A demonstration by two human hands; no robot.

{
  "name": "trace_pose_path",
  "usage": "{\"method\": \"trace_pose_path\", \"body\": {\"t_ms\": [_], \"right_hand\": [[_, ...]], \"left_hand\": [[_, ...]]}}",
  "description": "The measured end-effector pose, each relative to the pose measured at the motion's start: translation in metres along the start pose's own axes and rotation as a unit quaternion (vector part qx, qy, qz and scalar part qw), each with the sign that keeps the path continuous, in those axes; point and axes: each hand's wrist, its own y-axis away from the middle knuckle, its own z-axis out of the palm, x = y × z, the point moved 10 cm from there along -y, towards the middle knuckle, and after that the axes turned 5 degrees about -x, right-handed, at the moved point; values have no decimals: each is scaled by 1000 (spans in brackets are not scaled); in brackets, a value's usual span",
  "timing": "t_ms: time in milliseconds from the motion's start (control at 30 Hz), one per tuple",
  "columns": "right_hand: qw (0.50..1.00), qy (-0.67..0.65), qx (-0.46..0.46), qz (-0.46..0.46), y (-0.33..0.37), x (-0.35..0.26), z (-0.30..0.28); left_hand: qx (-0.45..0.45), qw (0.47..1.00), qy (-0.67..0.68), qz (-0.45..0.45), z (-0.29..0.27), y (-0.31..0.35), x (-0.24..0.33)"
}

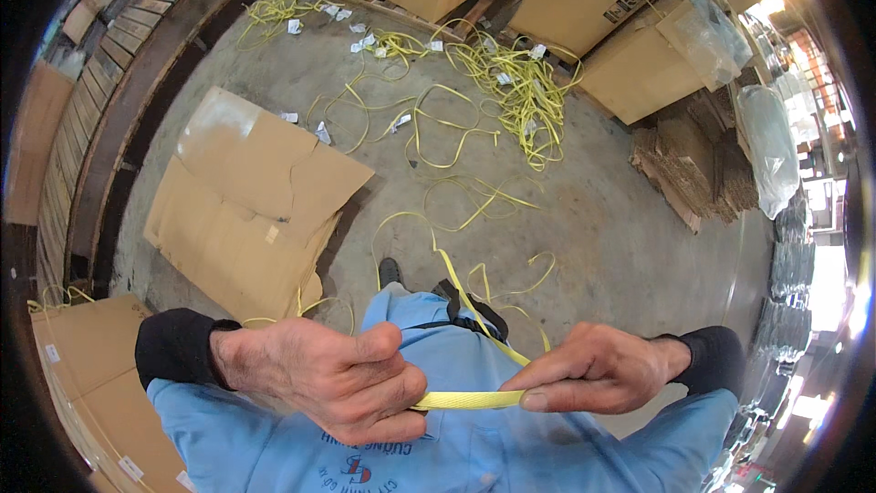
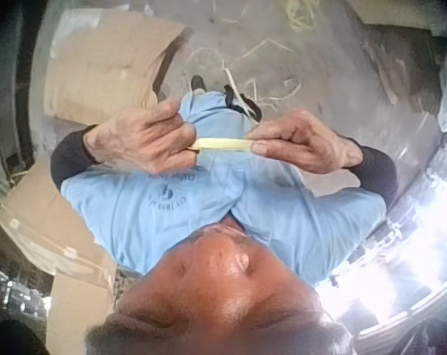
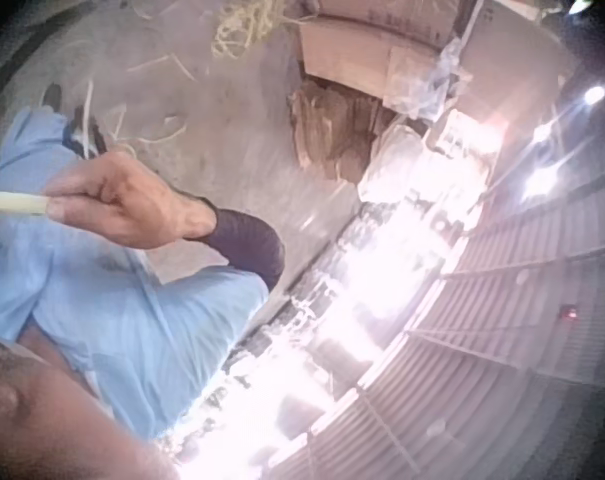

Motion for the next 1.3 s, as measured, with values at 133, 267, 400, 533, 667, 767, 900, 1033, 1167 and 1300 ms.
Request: {"method": "trace_pose_path", "body": {"t_ms": [133, 267, 400, 533, 667, 767, 900, 1033, 1167, 1300], "right_hand": [[977, -197, 45, 71, -14, 18, -13], [903, -420, 82, 46, -35, 27, -15], [888, -444, 121, -5, -28, 23, -33], [926, -353, 132, 21, -9, 26, -36], [991, -121, 63, 20, 1, 14, -6], [999, -33, 11, -19, 8, 1, 18], [998, 1, 15, -54, 8, -4, 19], [958, 33, 244, -144, -3, -20, -35], [848, -320, 296, -302, -37, -24, -79], [784, 82, 540, -296, 22, -63, -132]], "left_hand": [[26, 972, -142, -185, -3, 2, -40], [106, 930, -204, -288, -3, 2, -76], [121, 945, -205, -225, 10, 0, -97], [76, 989, -94, -88, 22, 2, -67], [59, 997, 37, -14, 12, 10, -18], [45, 995, 69, 60, -2, 21, 15], [30, 995, 92, -26, -3, 43, -1], [342, 868, 67, -355, 18, 81, -88], [231, 789, 385, -419, 142, 22, -102], [253, 503, 764, -315, 229, -25, -57]]}}
